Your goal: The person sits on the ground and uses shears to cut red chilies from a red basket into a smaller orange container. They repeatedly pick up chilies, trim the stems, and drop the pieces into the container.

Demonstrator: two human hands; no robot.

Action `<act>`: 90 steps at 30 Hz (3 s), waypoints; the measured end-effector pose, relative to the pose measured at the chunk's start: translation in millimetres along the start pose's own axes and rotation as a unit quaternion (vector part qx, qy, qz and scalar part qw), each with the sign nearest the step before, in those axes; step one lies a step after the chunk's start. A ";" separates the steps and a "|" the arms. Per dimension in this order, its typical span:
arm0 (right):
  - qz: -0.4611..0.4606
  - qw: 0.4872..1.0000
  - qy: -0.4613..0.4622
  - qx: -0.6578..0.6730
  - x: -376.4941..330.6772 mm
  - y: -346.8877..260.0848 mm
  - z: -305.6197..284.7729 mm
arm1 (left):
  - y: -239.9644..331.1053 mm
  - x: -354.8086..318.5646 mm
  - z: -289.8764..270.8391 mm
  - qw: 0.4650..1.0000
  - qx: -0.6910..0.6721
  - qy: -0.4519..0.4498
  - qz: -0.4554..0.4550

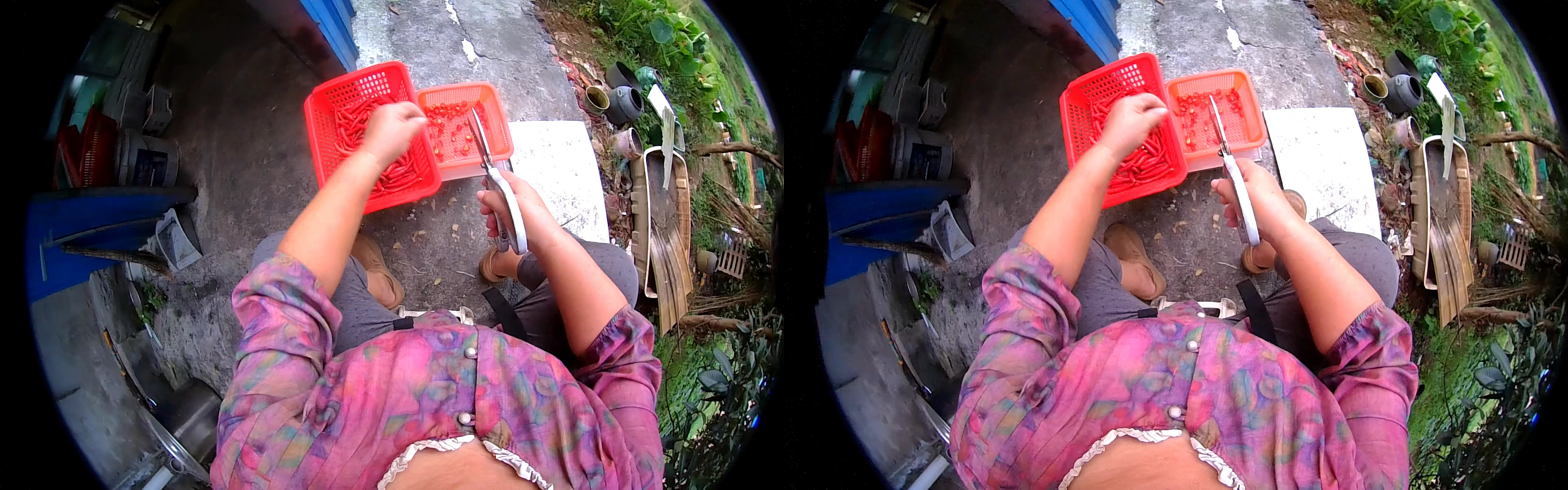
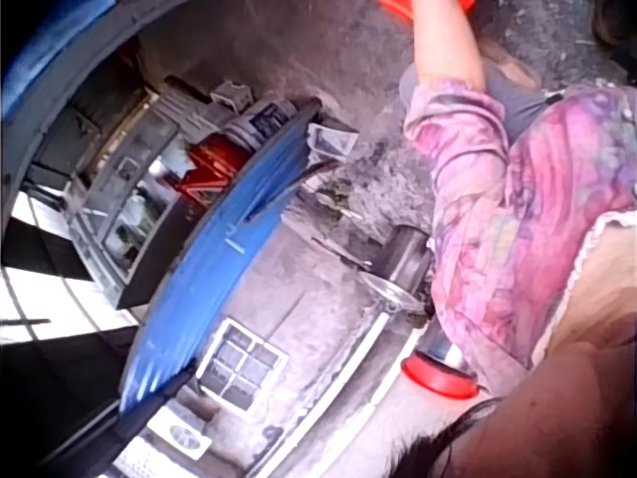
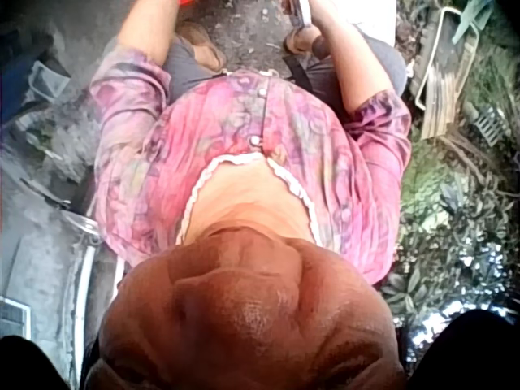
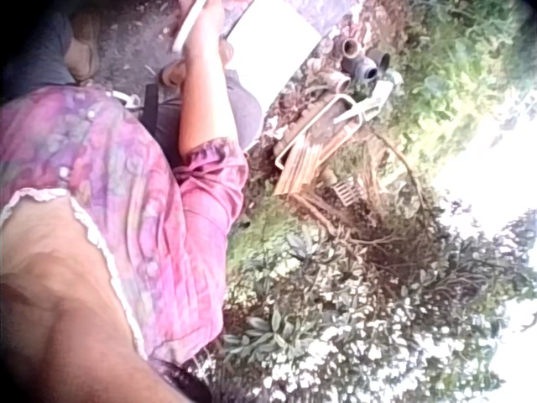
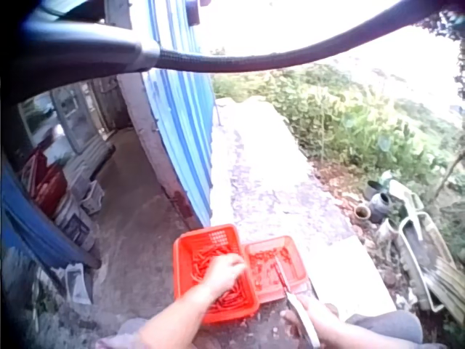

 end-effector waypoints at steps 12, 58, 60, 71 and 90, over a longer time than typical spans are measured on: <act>-0.025 0.999 -0.011 -0.028 -1.3 -2.0 -1.5 | -70.7 0.5 -28.0 0.915 0.397 0.014 -0.068; -0.096 0.993 -0.029 -0.066 -5.6 -20.3 5.1 | 0.3 -25.1 -35.2 0.970 -0.152 -0.098 -0.161; -0.121 0.990 -0.032 -0.072 -6.2 -22.2 6.5 | 31.4 -37.5 -33.6 0.967 -0.168 -0.104 -0.163; -0.141 0.986 -0.082 -0.040 -9.0 -25.9 17.7 | 60.1 -62.0 -3.4 0.951 -0.229 -0.174 -0.118; -0.072 0.996 -0.026 -0.035 -2.8 -14.6 3.7 | 37.4 -56.0 3.5 0.935 -0.269 -0.156 -0.170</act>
Point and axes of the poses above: each hand's wrist, its own x-axis towards the middle knuckle, its own z-axis out of the palm, y = z × x, the point moved 8 cm from there along x, towards the middle knuckle, and after that the axes turned 1 degree about -z, right-handed, at the moved point
